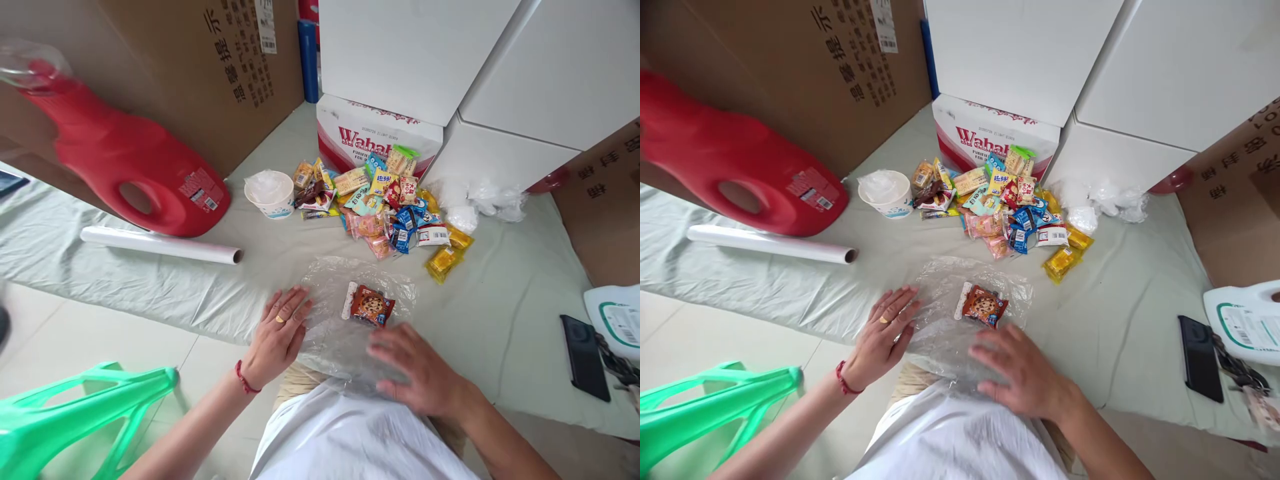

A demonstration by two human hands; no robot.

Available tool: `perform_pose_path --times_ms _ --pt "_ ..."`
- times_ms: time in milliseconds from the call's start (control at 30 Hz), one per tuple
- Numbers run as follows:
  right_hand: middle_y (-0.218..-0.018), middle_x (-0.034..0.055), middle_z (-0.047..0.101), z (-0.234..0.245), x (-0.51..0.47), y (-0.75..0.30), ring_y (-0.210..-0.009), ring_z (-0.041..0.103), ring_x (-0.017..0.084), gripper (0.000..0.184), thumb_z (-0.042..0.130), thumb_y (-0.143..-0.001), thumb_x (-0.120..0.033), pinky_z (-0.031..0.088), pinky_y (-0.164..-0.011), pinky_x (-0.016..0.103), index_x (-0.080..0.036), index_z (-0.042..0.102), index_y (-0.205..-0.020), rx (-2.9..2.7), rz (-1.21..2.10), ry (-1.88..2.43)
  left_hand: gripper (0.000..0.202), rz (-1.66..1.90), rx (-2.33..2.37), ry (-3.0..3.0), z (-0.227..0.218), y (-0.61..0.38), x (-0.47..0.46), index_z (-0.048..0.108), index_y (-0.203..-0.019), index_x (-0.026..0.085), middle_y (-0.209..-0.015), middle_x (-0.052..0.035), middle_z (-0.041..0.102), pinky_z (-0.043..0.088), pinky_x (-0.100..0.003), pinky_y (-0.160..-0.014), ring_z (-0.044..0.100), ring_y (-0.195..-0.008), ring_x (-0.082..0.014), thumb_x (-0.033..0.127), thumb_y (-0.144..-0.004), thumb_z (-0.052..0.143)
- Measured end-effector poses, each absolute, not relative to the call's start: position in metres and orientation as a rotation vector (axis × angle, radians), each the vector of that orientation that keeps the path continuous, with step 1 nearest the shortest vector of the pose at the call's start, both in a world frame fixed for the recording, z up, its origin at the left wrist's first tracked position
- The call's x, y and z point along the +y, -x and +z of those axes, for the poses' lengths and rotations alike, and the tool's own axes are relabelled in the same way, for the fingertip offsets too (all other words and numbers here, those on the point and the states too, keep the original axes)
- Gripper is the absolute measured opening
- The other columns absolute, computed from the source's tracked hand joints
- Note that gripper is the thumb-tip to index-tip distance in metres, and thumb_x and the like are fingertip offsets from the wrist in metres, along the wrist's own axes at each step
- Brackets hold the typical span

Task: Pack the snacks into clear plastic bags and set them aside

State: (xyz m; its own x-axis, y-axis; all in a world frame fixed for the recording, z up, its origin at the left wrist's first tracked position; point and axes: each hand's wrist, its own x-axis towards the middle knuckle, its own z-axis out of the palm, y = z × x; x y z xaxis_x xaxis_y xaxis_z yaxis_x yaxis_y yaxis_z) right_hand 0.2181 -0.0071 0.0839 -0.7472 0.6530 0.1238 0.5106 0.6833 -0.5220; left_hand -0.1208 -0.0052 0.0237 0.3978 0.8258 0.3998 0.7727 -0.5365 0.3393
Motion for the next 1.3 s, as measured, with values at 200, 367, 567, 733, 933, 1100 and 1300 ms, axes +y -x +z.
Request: perform_pose_path --times_ms 200,367,567,733,933,1100,1300 --pt "-0.138 0.0086 0.064 0.044 -0.044 -0.227 -0.132 0.052 0.026 0.034 0.064 -0.091 -0.01 0.038 -0.118 0.054 -0.023 0.066 -0.123 -2.727 0.618 0.795 0.078 0.507 1.067 -2.542 0.031 0.145 -0.012 0.022 -0.163 0.023 -0.156 -0.0143 0.05 0.02 -0.057 -0.128 0.046 -0.146 -0.0276 0.017 -0.09 0.05" --pt "-0.109 0.0056 0.074 0.029 -0.046 -0.241 -0.106 0.064 0.02 0.013 0.06 -0.099 -0.02 0.056 -0.096 0.038 -0.025 0.071 -0.104 -2.301 0.817 0.915 0.068 0.364 1.032 -2.659 0.023 0.156 -0.026 0.036 -0.158 0.028 -0.157 -0.0116 0.049 0.018 -0.056 -0.129 0.045 -0.147 -0.0288 0.034 -0.095 0.061" --pt "-0.099 0.0076 0.074 0.059 -0.027 -0.262 -0.093 0.07 0.021 0.022 0.059 -0.1 -0.039 0.058 -0.083 0.033 -0.023 0.074 -0.099 -1.799 1.199 1.257 0.028 0.589 1.124 -2.435 0.023 0.141 -0.021 0.072 -0.117 0.028 -0.127 -0.0049 0.074 0.033 -0.045 -0.124 0.062 -0.129 -0.0201 0.025 -0.102 0.049" --pt "-0.084 0.0055 0.071 0.062 0.021 -0.257 -0.067 0.06 0.017 0.043 0.06 -0.093 -0.061 0.053 -0.063 0.029 -0.02 0.072 -0.095 -1.496 1.281 1.527 0.05 0.586 1.393 -2.036 0.04 0.118 0.026 0.071 -0.123 0.025 -0.122 -0.0063 0.076 0.028 -0.051 -0.126 0.071 -0.115 -0.0227 0.046 -0.106 0.029" --pt "-0.072 0.0022 0.067 0.05 0.057 -0.245 -0.059 0.055 0.015 0.039 0.059 -0.089 -0.055 0.043 -0.055 0.026 -0.018 0.071 -0.095 -1.482 1.133 1.69 0.066 0.559 1.596 -1.862 0.063 0.097 0.065 0.061 -0.141 0.024 -0.139 -0.0058 0.067 0.052 -0.039 -0.102 0.068 -0.122 -0.026 0.06 -0.104 0.02" --pt "-0.074 0.002 0.07 0.046 0.061 -0.246 -0.064 0.059 0.017 0.033 0.05 -0.092 -0.042 0.043 -0.062 0.027 -0.018 0.072 -0.097 -1.681 0.908 1.796 0.048 0.613 1.52 -1.963 0.057 0.09 0.084 0.075 -0.108 0.022 -0.125 -0.0076 0.075 0.05 -0.041 -0.104 0.067 -0.117 -0.0273 0.053 -0.098 0.039" --pt "-0.08 0.0025 0.073 0.05 0.07 -0.242 -0.073 0.064 0.019 0.025 0.048 -0.091 -0.025 0.04 -0.066 0.027 -0.023 0.072 -0.096 -2.011 0.679 2.044 0.048 0.647 1.347 -1.872 0.051 0.102 0.113 0.076 -0.1 0.021 -0.113 -0.0112 0.076 0.049 -0.048 -0.106 0.067 -0.111 -0.0284 0.047 -0.098 0.036"
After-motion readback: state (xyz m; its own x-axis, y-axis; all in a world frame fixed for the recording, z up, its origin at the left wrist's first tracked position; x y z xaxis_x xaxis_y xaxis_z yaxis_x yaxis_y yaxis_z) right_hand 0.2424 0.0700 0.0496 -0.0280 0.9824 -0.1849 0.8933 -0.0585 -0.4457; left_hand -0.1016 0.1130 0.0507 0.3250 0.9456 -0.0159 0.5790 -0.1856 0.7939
